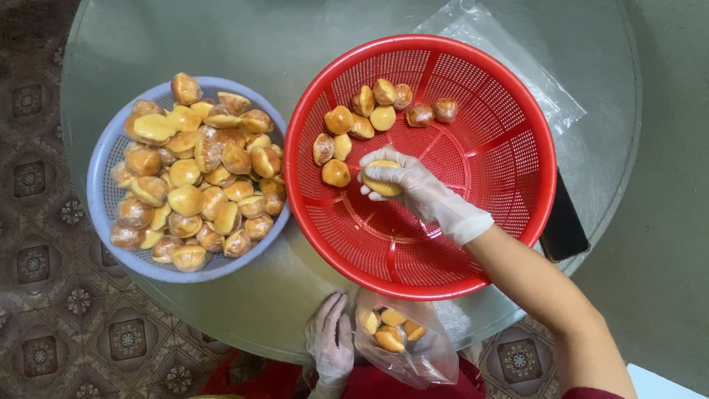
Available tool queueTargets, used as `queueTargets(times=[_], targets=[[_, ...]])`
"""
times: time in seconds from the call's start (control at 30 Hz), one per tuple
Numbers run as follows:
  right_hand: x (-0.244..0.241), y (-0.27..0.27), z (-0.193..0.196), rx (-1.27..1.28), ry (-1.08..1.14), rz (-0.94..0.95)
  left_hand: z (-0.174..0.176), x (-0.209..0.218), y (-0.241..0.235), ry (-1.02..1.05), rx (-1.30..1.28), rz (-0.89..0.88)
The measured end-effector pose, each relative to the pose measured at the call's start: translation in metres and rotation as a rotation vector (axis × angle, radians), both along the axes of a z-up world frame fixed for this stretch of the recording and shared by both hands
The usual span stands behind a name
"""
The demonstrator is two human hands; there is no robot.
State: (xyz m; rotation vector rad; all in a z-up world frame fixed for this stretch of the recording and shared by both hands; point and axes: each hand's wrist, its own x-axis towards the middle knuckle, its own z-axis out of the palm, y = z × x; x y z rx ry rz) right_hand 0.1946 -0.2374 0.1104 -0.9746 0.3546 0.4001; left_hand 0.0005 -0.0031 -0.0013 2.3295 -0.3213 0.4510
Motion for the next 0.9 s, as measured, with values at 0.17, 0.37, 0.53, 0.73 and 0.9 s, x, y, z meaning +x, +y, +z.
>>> queueTargets(times=[0.17, 0.37, 0.53, 0.73, 0.9], targets=[[-0.001, 0.000, 0.000, -0.003, 0.005, 0.004, -0.001, 0.000, 0.001, 0.004, -0.004, -0.014], [0.000, -0.001, -0.003, -0.002, 0.022, -0.031, -0.001, 0.000, 0.000, -0.013, 0.004, -0.013], [-0.012, -0.002, 0.010, 0.100, -0.014, -0.055, 0.008, -0.001, 0.003, 0.079, -0.131, -0.041], [-0.058, -0.012, 0.037, 0.170, -0.038, -0.001, 0.052, 0.000, 0.014, 0.169, -0.397, -0.108], [-0.102, -0.017, 0.072, 0.128, 0.043, 0.057, 0.099, 0.007, 0.018, 0.037, -0.067, -0.296]])
